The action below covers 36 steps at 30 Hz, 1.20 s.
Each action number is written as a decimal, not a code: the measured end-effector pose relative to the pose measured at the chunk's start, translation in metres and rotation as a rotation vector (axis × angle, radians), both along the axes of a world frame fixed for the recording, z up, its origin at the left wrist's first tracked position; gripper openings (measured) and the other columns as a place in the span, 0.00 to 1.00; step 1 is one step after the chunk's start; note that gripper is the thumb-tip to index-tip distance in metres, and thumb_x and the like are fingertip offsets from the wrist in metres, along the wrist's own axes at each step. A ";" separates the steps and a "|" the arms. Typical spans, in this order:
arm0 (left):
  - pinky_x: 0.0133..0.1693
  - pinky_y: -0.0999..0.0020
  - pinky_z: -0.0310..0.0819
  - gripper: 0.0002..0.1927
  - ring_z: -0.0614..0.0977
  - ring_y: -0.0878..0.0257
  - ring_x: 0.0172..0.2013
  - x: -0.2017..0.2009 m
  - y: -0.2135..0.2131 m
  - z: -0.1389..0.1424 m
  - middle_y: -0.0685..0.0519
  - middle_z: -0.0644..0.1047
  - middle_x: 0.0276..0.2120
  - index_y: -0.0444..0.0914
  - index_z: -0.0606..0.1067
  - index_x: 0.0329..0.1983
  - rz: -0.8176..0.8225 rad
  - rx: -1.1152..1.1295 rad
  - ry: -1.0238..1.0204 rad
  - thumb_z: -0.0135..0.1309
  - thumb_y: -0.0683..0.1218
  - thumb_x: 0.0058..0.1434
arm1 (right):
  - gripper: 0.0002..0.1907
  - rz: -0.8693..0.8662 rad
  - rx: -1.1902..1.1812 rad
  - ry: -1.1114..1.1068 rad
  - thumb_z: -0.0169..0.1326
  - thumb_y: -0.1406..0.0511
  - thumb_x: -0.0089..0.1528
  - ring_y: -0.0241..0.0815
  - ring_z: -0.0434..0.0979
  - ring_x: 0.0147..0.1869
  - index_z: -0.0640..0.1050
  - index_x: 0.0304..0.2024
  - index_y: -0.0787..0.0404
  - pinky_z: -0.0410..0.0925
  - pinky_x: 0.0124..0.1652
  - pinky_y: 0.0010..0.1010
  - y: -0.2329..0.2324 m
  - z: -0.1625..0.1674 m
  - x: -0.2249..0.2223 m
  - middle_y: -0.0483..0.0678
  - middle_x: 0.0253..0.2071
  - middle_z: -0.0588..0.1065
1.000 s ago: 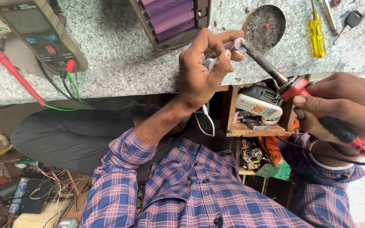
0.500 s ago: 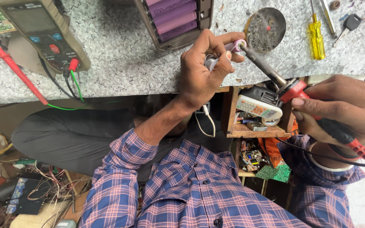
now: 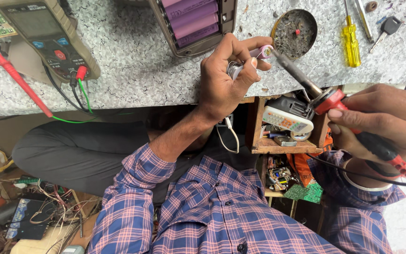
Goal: The person solders a red wire to the positive terminal of a pink cylindrical battery, then solders the wire to a metal tab inside a battery holder. The person places the battery into the holder and uses a soldering iron to secure the connection.
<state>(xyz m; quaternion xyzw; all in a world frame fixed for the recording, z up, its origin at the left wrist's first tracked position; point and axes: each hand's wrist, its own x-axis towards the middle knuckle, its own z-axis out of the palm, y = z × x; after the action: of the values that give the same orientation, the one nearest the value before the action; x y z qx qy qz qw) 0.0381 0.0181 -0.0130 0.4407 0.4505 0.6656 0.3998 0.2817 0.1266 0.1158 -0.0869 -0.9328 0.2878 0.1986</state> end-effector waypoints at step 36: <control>0.42 0.71 0.88 0.09 0.89 0.63 0.41 0.000 -0.001 0.000 0.40 0.80 0.56 0.36 0.67 0.42 0.006 0.003 0.011 0.48 0.46 0.76 | 0.13 -0.072 0.007 0.013 0.70 0.71 0.53 0.48 0.80 0.35 0.81 0.39 0.62 0.73 0.33 0.33 -0.007 0.001 -0.005 0.55 0.33 0.78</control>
<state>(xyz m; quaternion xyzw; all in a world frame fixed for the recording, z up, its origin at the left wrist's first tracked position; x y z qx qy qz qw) 0.0381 0.0176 -0.0135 0.4434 0.4531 0.6651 0.3946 0.2766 0.1195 0.1169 -0.1179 -0.9288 0.2776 0.2154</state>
